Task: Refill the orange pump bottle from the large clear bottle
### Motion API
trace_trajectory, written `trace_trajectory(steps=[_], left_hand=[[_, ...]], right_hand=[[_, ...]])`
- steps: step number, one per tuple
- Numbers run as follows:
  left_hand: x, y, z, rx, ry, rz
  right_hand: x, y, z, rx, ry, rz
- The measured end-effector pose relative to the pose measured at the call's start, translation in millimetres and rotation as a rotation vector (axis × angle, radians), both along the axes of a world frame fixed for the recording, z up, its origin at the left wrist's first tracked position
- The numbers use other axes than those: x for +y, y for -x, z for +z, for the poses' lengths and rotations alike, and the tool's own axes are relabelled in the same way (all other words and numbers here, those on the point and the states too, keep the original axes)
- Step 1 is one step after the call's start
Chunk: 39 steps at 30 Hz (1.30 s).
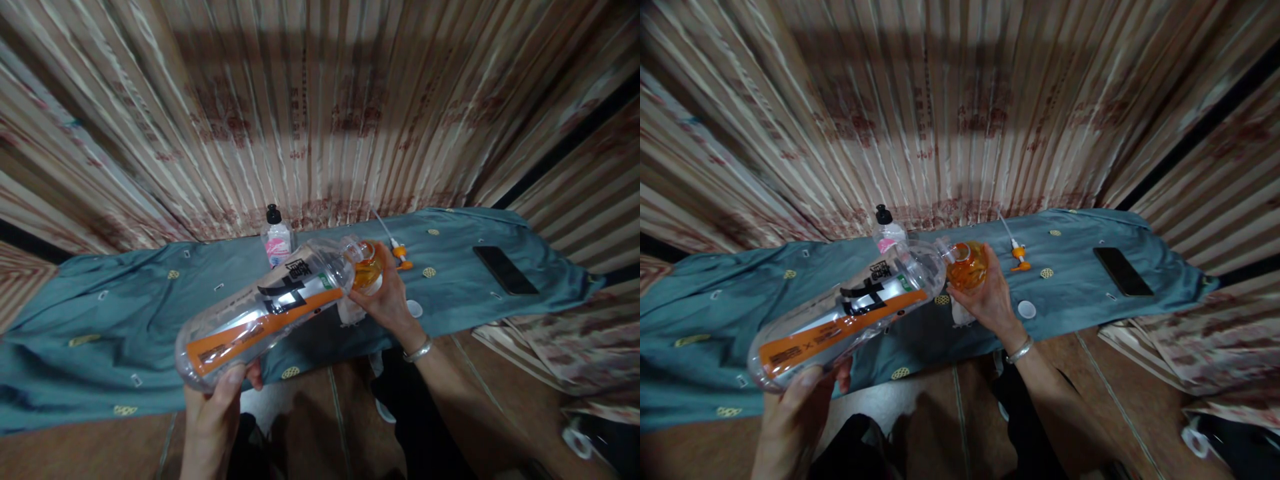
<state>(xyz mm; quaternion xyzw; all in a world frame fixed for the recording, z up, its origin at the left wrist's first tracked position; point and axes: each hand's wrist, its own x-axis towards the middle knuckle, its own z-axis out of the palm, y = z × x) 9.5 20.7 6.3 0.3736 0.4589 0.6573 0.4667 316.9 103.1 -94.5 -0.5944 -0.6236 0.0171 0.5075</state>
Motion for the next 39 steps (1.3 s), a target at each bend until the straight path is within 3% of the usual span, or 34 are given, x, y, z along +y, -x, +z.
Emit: trace_trajectory(steps=[13, 28, 39], left_hand=[[10.5, 18.9, -12.4, 0.109, -0.140, -0.073], [-5.8, 7.6, -7.7, 0.087, -0.060, -0.021], [8.5, 33.5, -28.9, 0.154, -0.106, -0.123]], right_hand=[[-1.3, -0.1, 0.1, -0.018, -0.006, 0.004], [-1.0, -0.3, -3.6, -0.068, -0.034, -0.037], [-1.3, -2.7, -4.3, -0.074, -0.039, -0.022]])
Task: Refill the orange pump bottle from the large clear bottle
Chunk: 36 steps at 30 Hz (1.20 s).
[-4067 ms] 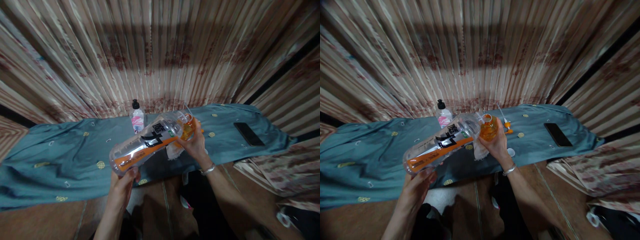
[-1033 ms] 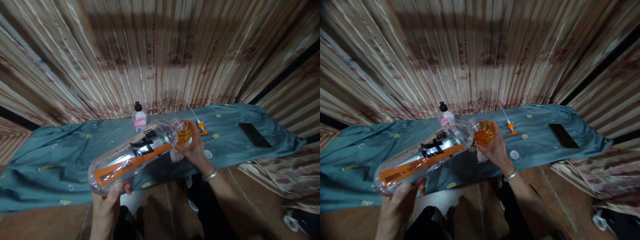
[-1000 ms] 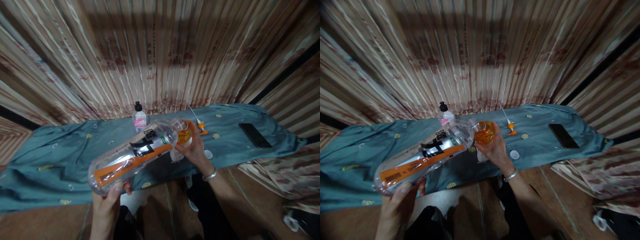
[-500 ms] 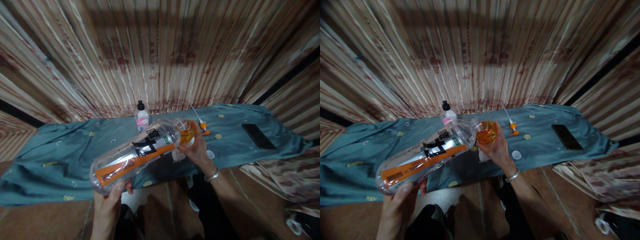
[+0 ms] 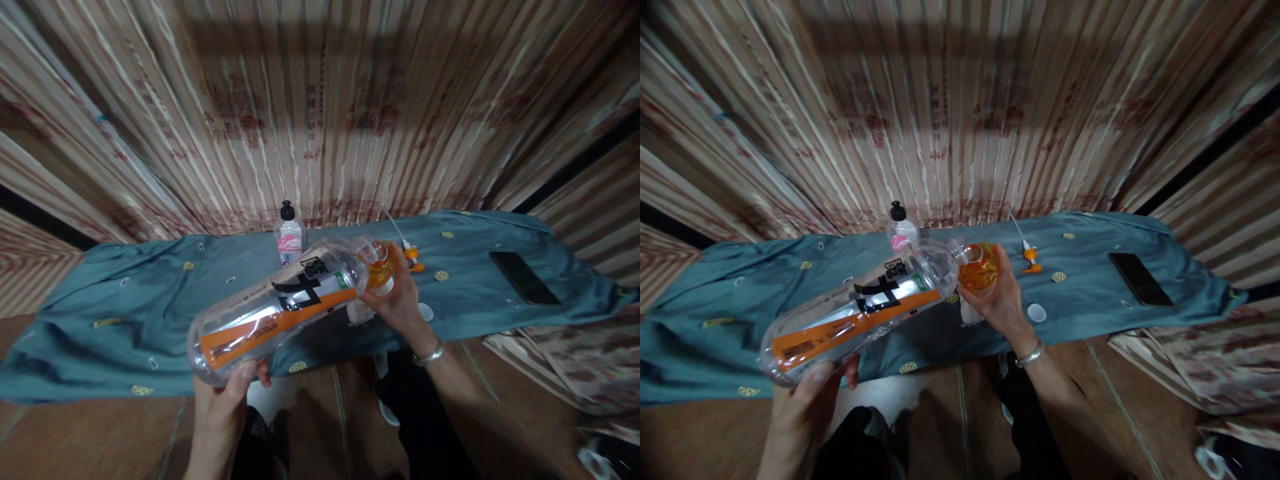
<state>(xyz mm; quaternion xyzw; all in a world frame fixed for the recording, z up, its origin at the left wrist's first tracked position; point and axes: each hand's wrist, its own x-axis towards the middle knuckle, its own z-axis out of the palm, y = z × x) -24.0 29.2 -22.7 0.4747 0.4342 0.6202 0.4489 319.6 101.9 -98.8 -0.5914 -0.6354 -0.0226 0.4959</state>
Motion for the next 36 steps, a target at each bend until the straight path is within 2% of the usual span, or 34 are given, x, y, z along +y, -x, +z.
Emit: trace_trajectory(steps=[6, 16, 22, 29, 36], left_hand=[[-2.8, 1.2, -1.8, -0.001, -0.019, -0.022], [-7.3, -10.3, 7.9, -0.017, 0.030, 0.035], [-2.4, -11.0, 8.5, -0.018, 0.051, 0.001], [-3.2, -13.0, 9.3, -0.016, 0.045, -0.030], [-5.5, -21.4, 16.4, -0.041, 0.067, 0.010]], right_hand=[[0.1, -1.6, -0.4, 0.009, 0.009, 0.008], [0.6, 0.2, 1.7, 0.024, -0.002, 0.015], [-1.0, -0.3, 5.6, 0.044, 0.040, -0.003], [0.1, -3.1, 1.9, 0.042, 0.026, 0.001], [0.6, -4.3, 0.7, 0.038, 0.019, -0.007]])
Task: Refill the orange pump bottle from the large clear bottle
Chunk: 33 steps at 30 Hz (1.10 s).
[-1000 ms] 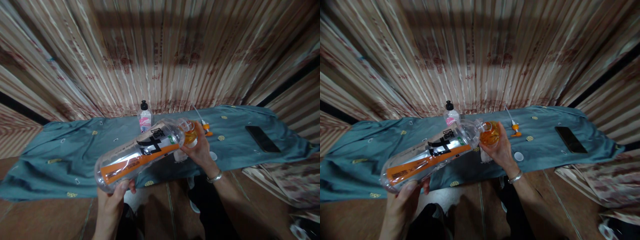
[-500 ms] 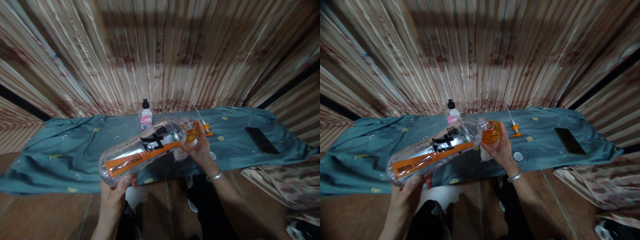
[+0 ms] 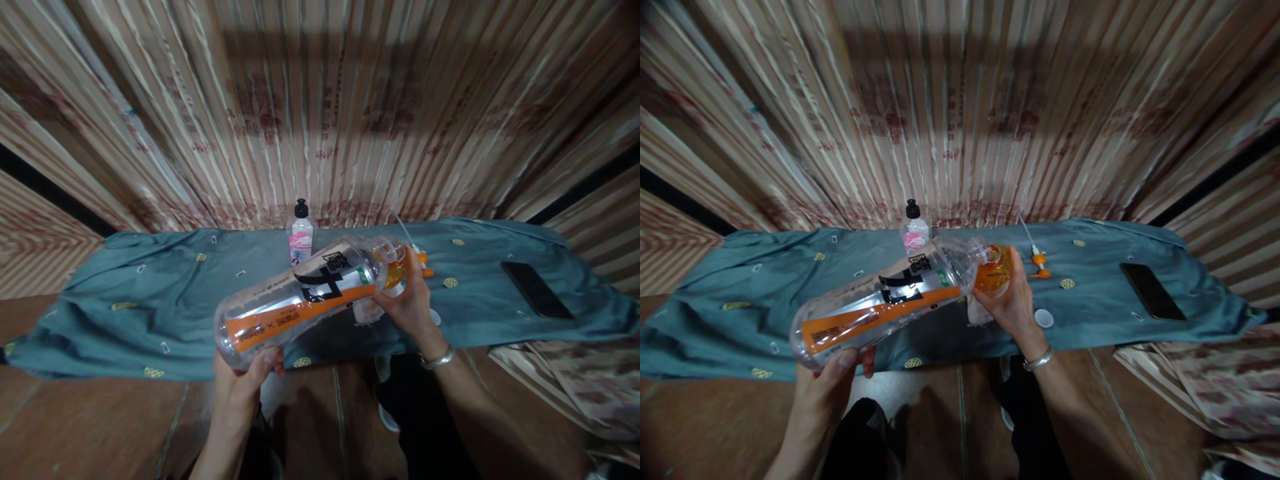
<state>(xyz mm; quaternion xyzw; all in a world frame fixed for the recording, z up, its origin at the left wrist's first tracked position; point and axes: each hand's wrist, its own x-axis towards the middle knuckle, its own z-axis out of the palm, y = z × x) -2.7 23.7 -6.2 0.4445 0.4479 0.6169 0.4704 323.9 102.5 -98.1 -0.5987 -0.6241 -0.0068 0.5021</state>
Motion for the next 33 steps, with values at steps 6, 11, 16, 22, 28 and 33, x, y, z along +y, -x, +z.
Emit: trace_trajectory(steps=[6, 11, 16, 22, 28, 33], left_hand=[[-11.8, -11.8, 7.5, -0.069, 0.058, 0.061], [-14.8, -14.3, 10.2, -0.090, 0.088, 0.083], [-15.4, -13.8, 10.3, -0.089, 0.102, 0.094], [-16.3, -13.2, 10.4, -0.072, 0.096, 0.093], [-16.3, -13.3, 11.2, -0.074, 0.099, 0.105], [-16.1, -13.6, 10.7, -0.063, 0.090, 0.094]], right_hand=[[-0.7, -0.5, -1.0, -0.004, -0.005, -0.019], [-1.1, -1.3, -0.9, -0.003, -0.008, 0.006], [-1.0, -0.2, 0.0, -0.013, -0.014, -0.019], [-2.5, -1.8, -0.3, 0.002, -0.002, 0.003], [-2.4, -1.1, -1.6, 0.008, 0.007, -0.015], [-0.8, -0.2, -2.9, -0.001, -0.004, -0.016]])
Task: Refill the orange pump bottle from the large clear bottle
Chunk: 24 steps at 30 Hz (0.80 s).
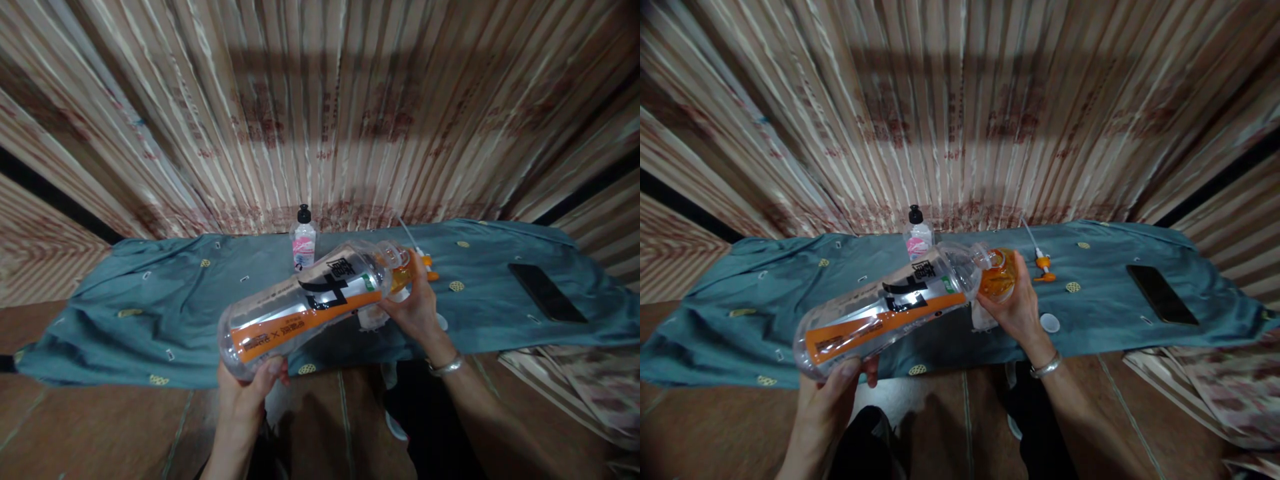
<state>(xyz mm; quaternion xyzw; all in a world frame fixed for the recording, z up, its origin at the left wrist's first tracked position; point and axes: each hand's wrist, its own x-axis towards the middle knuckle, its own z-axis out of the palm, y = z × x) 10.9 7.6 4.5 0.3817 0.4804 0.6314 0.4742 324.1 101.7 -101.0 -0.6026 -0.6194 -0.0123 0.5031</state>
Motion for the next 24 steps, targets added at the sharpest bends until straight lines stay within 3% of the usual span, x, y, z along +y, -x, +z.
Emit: trace_trajectory(steps=[13, 24], left_hand=[[15.1, 26.7, -17.9, 0.116, -0.065, -0.131], [15.7, 23.4, -15.6, 0.125, -0.125, -0.111]], right_hand=[[-0.7, 0.1, 1.9, -0.010, -0.010, 0.025], [1.8, 0.1, 3.1, -0.010, -0.034, 0.025]])
